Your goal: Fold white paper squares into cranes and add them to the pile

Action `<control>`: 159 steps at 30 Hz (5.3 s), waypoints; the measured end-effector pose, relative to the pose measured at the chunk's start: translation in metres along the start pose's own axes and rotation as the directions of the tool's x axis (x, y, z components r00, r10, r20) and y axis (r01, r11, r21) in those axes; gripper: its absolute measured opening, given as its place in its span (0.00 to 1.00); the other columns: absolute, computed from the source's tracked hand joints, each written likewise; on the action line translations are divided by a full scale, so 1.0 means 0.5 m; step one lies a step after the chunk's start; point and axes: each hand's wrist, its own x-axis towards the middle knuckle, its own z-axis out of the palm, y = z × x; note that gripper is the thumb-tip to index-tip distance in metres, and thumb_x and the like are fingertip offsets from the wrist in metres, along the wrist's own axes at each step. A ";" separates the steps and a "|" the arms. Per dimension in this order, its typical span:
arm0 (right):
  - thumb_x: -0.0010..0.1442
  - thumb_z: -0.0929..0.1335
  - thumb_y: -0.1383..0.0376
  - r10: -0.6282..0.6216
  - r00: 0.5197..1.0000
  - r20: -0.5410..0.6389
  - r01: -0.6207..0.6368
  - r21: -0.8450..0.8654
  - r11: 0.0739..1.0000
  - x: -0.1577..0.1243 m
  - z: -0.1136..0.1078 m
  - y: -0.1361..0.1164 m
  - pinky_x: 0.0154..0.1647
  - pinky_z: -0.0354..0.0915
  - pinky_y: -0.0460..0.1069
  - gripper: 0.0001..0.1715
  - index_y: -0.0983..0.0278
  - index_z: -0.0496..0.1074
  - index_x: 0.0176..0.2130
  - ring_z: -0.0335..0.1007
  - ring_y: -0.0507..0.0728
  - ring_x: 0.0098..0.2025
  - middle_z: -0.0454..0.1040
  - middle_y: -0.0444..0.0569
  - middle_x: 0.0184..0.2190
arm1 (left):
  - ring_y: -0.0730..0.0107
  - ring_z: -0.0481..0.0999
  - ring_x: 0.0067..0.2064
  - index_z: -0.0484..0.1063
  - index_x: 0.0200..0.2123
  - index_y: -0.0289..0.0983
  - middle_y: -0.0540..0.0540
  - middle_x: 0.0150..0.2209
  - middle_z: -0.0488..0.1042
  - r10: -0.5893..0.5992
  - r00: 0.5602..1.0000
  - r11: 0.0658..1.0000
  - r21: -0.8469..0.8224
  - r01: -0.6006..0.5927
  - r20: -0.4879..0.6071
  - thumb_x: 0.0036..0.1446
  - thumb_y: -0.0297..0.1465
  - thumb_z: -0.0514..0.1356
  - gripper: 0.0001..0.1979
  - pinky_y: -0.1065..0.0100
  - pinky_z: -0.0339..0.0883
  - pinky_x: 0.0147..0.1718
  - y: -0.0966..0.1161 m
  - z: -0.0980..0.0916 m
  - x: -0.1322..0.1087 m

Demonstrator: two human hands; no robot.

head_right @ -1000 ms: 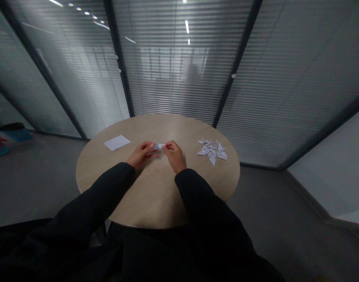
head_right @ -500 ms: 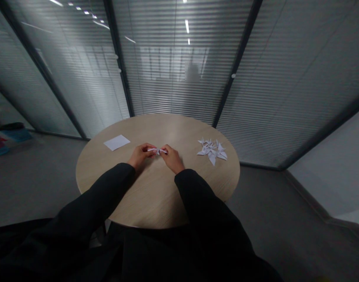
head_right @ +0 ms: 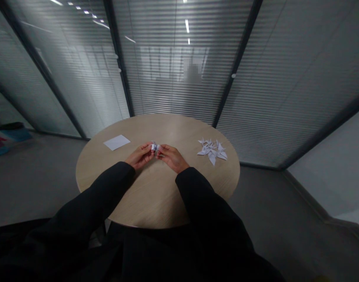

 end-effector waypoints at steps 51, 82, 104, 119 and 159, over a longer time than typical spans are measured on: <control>0.52 0.71 0.59 -0.177 0.984 -0.008 0.152 -0.474 0.867 0.004 -0.011 0.000 0.50 0.60 0.52 0.08 0.61 0.74 0.32 0.69 0.55 0.40 0.74 0.43 0.34 | 0.72 0.68 0.29 0.75 0.25 0.36 0.49 0.26 0.72 0.221 0.974 0.883 0.433 -0.182 -0.042 0.40 0.34 0.67 0.09 0.68 0.59 0.31 0.012 0.003 0.002; 0.59 0.66 0.66 -0.534 0.836 0.123 0.353 -0.867 0.352 0.004 -0.021 0.007 0.51 0.62 0.54 0.05 0.58 0.74 0.35 0.65 0.58 0.44 0.65 0.48 0.37 | 0.71 0.67 0.28 0.75 0.23 0.34 0.49 0.24 0.70 0.112 0.993 0.821 0.560 -0.110 0.031 0.35 0.45 0.71 0.20 0.67 0.59 0.32 -0.003 -0.006 0.010; 0.58 0.68 0.64 -0.532 0.838 0.125 0.365 -0.853 0.375 0.002 -0.017 0.007 0.49 0.64 0.55 0.05 0.59 0.75 0.32 0.68 0.58 0.43 0.70 0.50 0.36 | 0.72 0.69 0.28 0.77 0.24 0.33 0.45 0.26 0.73 0.085 0.987 0.922 0.387 -0.026 -0.137 0.32 0.38 0.73 0.17 0.69 0.61 0.29 -0.020 -0.007 0.011; 0.56 0.68 0.63 -0.540 0.839 0.070 0.341 -0.841 0.420 0.003 -0.014 0.009 0.46 0.65 0.55 0.05 0.60 0.73 0.30 0.69 0.58 0.40 0.72 0.50 0.34 | 0.72 0.68 0.27 0.78 0.23 0.33 0.46 0.25 0.73 0.125 0.984 0.907 0.416 -0.061 -0.128 0.34 0.40 0.72 0.17 0.68 0.60 0.30 -0.021 -0.001 0.008; 0.49 0.73 0.57 -0.306 0.941 -0.141 0.182 -0.552 0.814 0.010 -0.012 0.018 0.44 0.67 0.53 0.12 0.63 0.77 0.30 0.74 0.57 0.38 0.78 0.48 0.33 | 0.63 0.74 0.39 0.81 0.29 0.39 0.42 0.34 0.75 0.558 0.815 0.504 0.717 -0.482 0.155 0.50 0.34 0.66 0.05 0.60 0.68 0.41 -0.006 -0.016 0.012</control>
